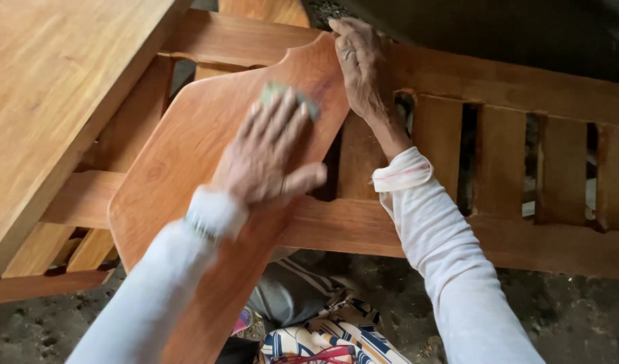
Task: Sanding a wooden furniture component with sandpaper to smooth the surface
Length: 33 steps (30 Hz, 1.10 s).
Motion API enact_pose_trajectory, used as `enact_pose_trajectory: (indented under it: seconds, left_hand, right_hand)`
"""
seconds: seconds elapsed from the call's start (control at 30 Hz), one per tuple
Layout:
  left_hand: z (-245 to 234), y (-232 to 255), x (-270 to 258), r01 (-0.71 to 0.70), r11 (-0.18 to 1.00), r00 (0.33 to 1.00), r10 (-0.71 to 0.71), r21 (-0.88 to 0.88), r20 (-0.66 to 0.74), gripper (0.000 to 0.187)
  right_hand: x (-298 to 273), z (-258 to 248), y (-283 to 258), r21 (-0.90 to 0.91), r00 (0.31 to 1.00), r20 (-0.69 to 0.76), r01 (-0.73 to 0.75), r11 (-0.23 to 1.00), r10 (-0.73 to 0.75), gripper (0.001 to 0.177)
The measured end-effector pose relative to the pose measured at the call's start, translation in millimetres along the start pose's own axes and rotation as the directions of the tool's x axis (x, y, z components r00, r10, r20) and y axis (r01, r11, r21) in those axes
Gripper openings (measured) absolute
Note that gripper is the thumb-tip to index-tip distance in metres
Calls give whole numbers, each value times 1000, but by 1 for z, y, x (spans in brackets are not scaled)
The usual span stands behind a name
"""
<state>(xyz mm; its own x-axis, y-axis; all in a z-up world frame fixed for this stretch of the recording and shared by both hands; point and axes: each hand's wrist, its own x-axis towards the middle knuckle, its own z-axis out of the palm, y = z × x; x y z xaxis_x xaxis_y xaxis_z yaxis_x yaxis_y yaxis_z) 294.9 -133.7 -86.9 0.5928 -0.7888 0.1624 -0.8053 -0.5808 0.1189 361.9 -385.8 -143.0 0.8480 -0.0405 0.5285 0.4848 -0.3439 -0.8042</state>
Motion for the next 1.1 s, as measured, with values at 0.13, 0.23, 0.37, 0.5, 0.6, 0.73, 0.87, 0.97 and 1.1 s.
enact_pose_trajectory:
  seconds: [0.13,0.23,0.37,0.5,0.6,0.73,0.87,0.97,1.1]
  left_hand:
    - [18,-15,54,154,978,988,-151,-137,37,98]
    - [16,-4,50,126,985,988,-135,-116,-70,103]
    - [-48,46,-3,-9,946,997,-15,-325,-69,93]
    - [-59,52,-26,-1,980,993,25,-201,118,98]
    - [-39,38,9,-12,959,996,36,-282,79,95]
    - [22,6,84,27,981,999,-21,-190,33,101]
    - [42,1,116,122,978,991,-130,-169,-40,110]
    - [7,21,85,13,964,997,-31,-264,-65,103]
    - [-25,34,53,-46,961,999,41,-274,-22,103]
  right_hand:
    - [10,-17,-35,-166,997,-15,-79,983,78,38]
    - [4,-23,-9,-157,991,-42,-135,978,130,43]
    - [7,-23,-16,-229,989,-72,-144,963,131,41]
    - [3,-14,13,-218,980,-117,-181,959,158,37]
    - [7,-16,4,-210,988,-71,-147,967,135,31]
    - [9,-31,10,-126,988,-46,-149,981,144,32]
    - [12,-37,3,-159,992,-8,-124,980,124,27]
    - [12,-39,3,-180,995,-10,-97,979,97,26]
    - [14,-36,21,-143,992,-6,-128,981,128,29]
